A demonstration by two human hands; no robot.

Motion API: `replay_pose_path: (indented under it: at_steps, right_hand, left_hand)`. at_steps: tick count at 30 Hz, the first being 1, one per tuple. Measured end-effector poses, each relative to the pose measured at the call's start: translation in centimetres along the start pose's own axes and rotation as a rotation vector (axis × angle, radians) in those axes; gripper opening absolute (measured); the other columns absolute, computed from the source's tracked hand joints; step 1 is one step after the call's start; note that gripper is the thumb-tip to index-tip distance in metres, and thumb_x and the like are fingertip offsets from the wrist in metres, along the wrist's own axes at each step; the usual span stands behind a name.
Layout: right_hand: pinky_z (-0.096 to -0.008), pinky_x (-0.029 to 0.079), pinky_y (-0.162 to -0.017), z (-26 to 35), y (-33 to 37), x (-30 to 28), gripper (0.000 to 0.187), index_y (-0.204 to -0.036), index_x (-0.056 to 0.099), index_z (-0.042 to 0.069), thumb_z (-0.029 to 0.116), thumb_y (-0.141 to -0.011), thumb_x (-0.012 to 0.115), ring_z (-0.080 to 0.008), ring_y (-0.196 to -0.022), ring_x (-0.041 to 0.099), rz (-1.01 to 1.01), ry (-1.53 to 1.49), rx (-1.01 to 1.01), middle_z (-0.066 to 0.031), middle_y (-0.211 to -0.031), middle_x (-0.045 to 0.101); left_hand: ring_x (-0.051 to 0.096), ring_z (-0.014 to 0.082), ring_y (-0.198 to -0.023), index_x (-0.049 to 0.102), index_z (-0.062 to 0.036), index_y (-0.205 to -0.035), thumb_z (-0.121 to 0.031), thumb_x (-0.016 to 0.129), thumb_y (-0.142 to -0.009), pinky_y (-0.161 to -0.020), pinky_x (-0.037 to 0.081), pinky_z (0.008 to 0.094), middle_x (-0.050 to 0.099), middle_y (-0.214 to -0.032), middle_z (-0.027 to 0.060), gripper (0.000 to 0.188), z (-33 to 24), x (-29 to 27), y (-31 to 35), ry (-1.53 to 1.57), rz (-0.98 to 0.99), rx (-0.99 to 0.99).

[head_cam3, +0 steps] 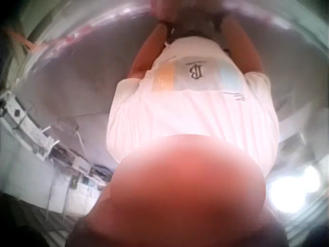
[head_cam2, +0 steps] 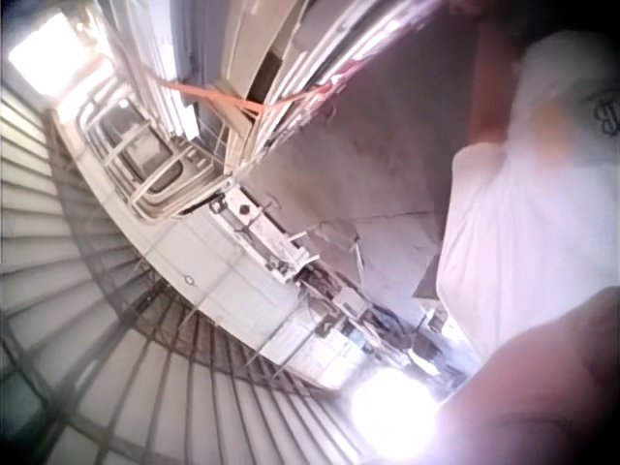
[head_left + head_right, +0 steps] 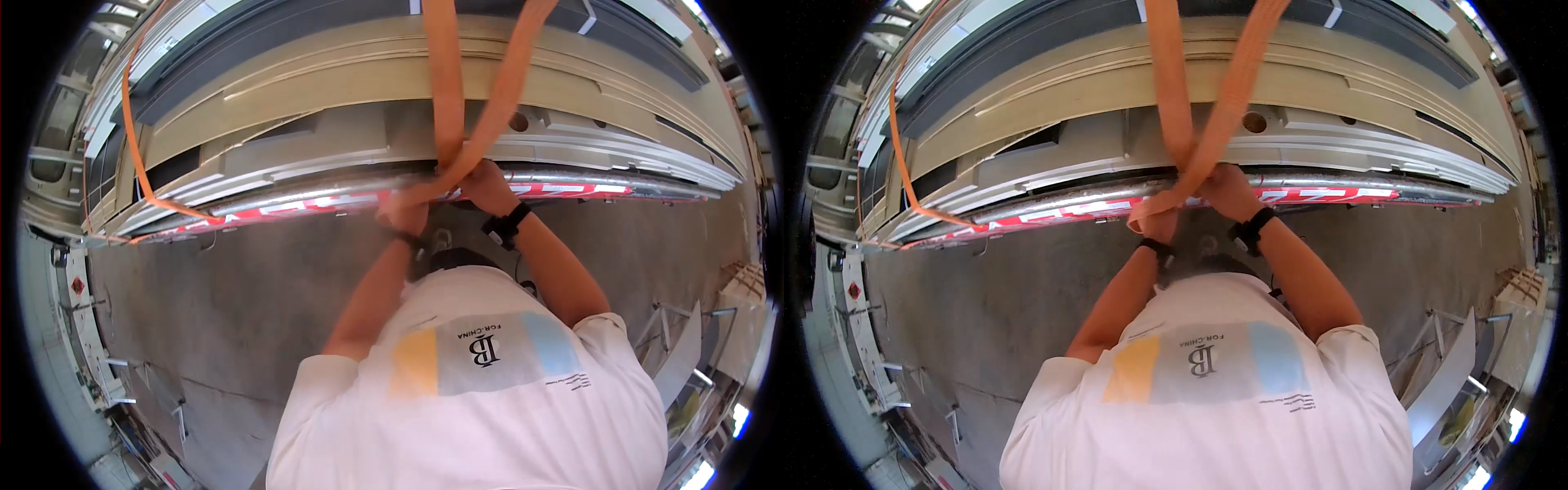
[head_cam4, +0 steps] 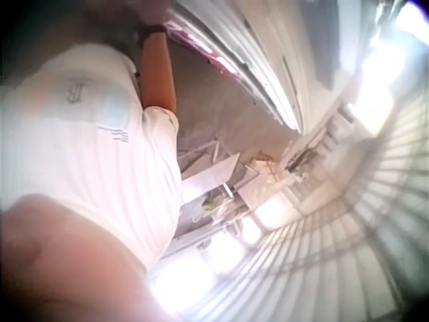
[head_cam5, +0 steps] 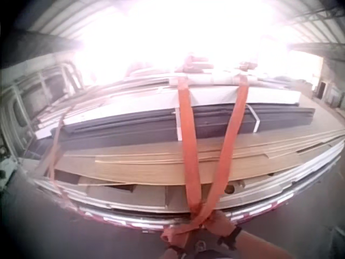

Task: Securing a stack of wooden boards on a truck bed using an orange ratchet strap.

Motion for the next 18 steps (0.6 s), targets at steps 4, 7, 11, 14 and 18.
replay_pose_path:
  at_steps: [4, 7, 11, 14, 18]
  right_hand:
    - [-0.0284, 0.057, -0.069, 0.3, -0.3, 0.3, 0.025, -0.111, 0.075, -0.003, 0.020, -0.102, 0.069, -0.0135, -0.078, 0.071, 0.083, -0.087, -0.015, -0.0069, -0.096, 0.078]
    - [-0.0288, 0.056, -0.067, 0.9, 0.0, 0.6, 0.030, -0.116, 0.073, -0.001, 0.025, -0.102, 0.068, -0.0144, -0.077, 0.072, 0.112, -0.222, -0.012, -0.0060, -0.095, 0.077]
    - [-0.0243, 0.053, -0.061, 6.1, 3.0, 1.4, 0.030, -0.118, 0.070, 0.002, 0.028, -0.106, 0.059, -0.0110, -0.070, 0.068, 0.109, -0.536, 0.221, -0.0038, -0.089, 0.074]
    - [-0.0242, 0.048, -0.056, 4.9, 3.3, 1.7, 0.033, -0.118, 0.068, 0.003, 0.031, -0.108, 0.055, -0.0108, -0.068, 0.065, 0.066, -0.559, 0.106, -0.0017, -0.083, 0.071]
    - [-0.0247, 0.047, -0.056, 5.0, 3.1, 1.4, 0.037, -0.120, 0.071, 0.005, 0.037, -0.106, 0.060, -0.0110, -0.069, 0.070, -0.068, -0.531, -0.107, -0.0055, -0.092, 0.076]
  left_hand:
    - [0.071, 0.0325, -0.106, 0.073, -0.0110, -0.113, -0.037, 0.055, -0.105, -0.088, 0.054, 0.0437, 0.077, -0.107, 0.0132, 0.032, -2.8, -3.5, 1.8, -0.136, -0.050, -0.100]
    - [0.073, 0.0305, -0.101, 0.070, -0.0081, -0.118, -0.029, 0.052, -0.107, -0.084, 0.056, 0.0405, 0.078, -0.105, 0.0147, 0.030, -2.8, -3.7, 2.0, 0.242, -0.014, -0.156]
    - [0.072, 0.0323, -0.091, 0.068, -0.0073, -0.116, -0.029, 0.053, -0.105, -0.078, 0.057, 0.0412, 0.071, -0.090, 0.0175, 0.029, -0.6, -2.4, 2.5, 0.625, 0.052, 0.086]
    - [0.071, 0.0372, -0.075, 0.068, -0.0066, -0.111, -0.035, 0.058, -0.099, -0.073, 0.057, 0.0444, 0.061, -0.068, 0.0202, 0.032, -1.0, -1.6, 1.6, 0.608, 0.193, 0.293]
    - [0.069, 0.0367, -0.071, 0.065, -0.0065, -0.114, -0.032, 0.058, -0.101, -0.074, 0.056, 0.0476, 0.061, -0.067, 0.0201, 0.029, -2.6, -3.0, 2.3, 0.515, 0.467, 0.037]
Point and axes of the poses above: each hand's wrist, its own y-axis away from the middle knuckle, its own x-axis out of the palm, z = x × y, the point moved 1 cm from there along -y, towards the middle knuckle
